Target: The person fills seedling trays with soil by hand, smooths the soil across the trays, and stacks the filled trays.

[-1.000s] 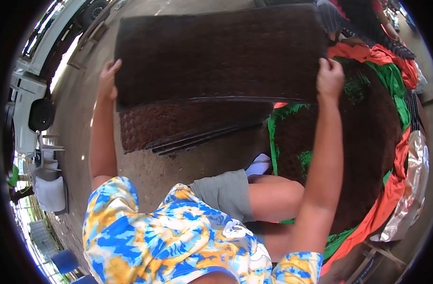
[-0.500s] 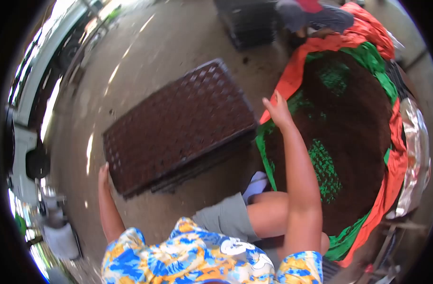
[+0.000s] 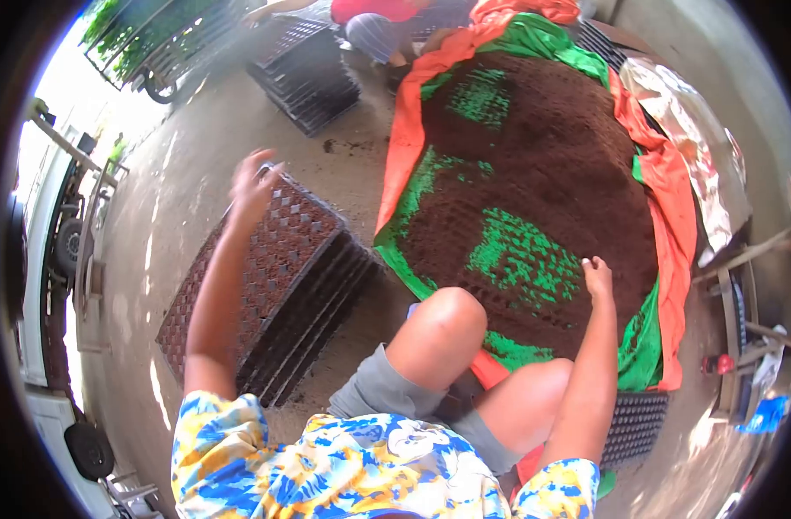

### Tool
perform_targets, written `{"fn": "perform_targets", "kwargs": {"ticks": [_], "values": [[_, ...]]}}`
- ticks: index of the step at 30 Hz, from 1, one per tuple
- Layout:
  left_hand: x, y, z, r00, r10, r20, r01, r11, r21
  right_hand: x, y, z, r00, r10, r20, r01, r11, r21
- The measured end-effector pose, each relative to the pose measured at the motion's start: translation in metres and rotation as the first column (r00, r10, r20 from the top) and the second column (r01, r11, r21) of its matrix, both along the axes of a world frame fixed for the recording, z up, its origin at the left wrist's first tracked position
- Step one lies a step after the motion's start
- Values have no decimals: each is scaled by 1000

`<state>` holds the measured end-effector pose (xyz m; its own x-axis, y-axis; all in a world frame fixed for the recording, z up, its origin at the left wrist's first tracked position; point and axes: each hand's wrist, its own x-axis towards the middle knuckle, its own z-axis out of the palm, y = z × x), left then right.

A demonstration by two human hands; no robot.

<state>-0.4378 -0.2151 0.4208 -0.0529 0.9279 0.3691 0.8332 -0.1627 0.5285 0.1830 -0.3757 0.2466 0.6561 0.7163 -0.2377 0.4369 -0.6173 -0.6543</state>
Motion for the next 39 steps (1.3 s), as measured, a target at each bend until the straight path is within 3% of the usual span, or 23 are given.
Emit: {"fn": "perform_targets", "kwargs": {"ticks": [2, 4, 5, 6, 8, 10, 11, 12, 13, 15, 16, 17, 18, 19, 20, 22, 24, 26, 29, 32, 36, 39], "values": [[111, 12, 7, 977, -209, -36, 206, 976, -72, 4, -13, 1, 988, 119, 99, -111, 991, -80], [211, -10, 19, 900, -436, -14, 432, 895, -111, -1, -21, 16, 982, 149, 116, -149, 989, -13], [257, -7, -11, 842, -540, -1, 540, 841, 12, -2, -24, 23, 978, 162, 129, -166, 986, 18], [297, -29, -5, 834, -552, -23, 548, 832, -91, 2, -27, 24, 974, 166, 155, -179, 981, 71], [360, -59, -29, 719, -683, 131, 695, 711, -107, 10, -35, 37, 975, 153, 161, -184, 962, 201], [399, -86, -44, 605, -792, 83, 790, 585, -182, 14, -56, 58, 971, 115, 207, -178, 932, 315], [409, -100, -42, 584, -811, -24, 774, 566, -283, 18, -76, 62, 962, 82, 260, -163, 938, 307], [417, -106, -57, 547, -821, -163, 762, 570, -307, 19, -104, 66, 980, 39, 193, -102, 940, 325], [422, -110, -60, 473, -857, -206, 747, 514, -421, 38, -138, 40, 959, -17, 284, -73, 950, 304], [415, -104, -120, 429, -850, -306, 778, 520, -353, 65, -229, -8, 899, -142, 414, 90, 986, 144], [406, -96, -135, 338, -875, -347, 713, 479, -512, 70, -272, -23, 871, -211, 443, 199, 977, 74], [402, -82, -139, 274, -930, -246, 559, 362, -746, 73, -313, -33, 826, -384, 413, 403, 914, 43], [395, -52, -173, 210, -969, 132, 695, 53, -717, 73, -359, -42, 746, -542, 387, 585, 811, 7], [390, -40, -182, 293, -913, 283, 724, 19, -690, 65, -402, -53, 636, -679, 366, 739, 672, -38], [389, -44, -165, 402, -868, 292, 715, 98, -692, 50, -435, -68, 616, -677, 403, 765, 636, -102], [383, -23, -183, 439, -815, 378, 777, 134, -615, 31, -468, -90, 611, -635, 472, 777, 593, -208], [387, -33, -157, 484, -813, 324, 716, 154, -681, -2, -461, -101, 733, -410, 543, 557, 820, -134], [392, -38, -154, 504, -810, 301, 679, 155, -718, -23, -432, -100, 800, -191, 569, 400, 876, -269], [395, -31, -165, 498, -799, 338, 681, 119, -722, -23, -410, -126, 856, -169, 488, 422, 774, -472], [402, -39, -167, 503, -785, 363, 689, 110, -716, -22, -389, -117, 868, -31, 496, 368, 710, -600], [413, -59, -162, 454, -826, 335, 698, 95, -710, -27, -378, -126, 899, -27, 437, 329, 701, -633], [416, -60, -163, 417, -855, 308, 687, 75, -722, -17, -385, -130, 896, -56, 441, 321, 768, -554]]}}
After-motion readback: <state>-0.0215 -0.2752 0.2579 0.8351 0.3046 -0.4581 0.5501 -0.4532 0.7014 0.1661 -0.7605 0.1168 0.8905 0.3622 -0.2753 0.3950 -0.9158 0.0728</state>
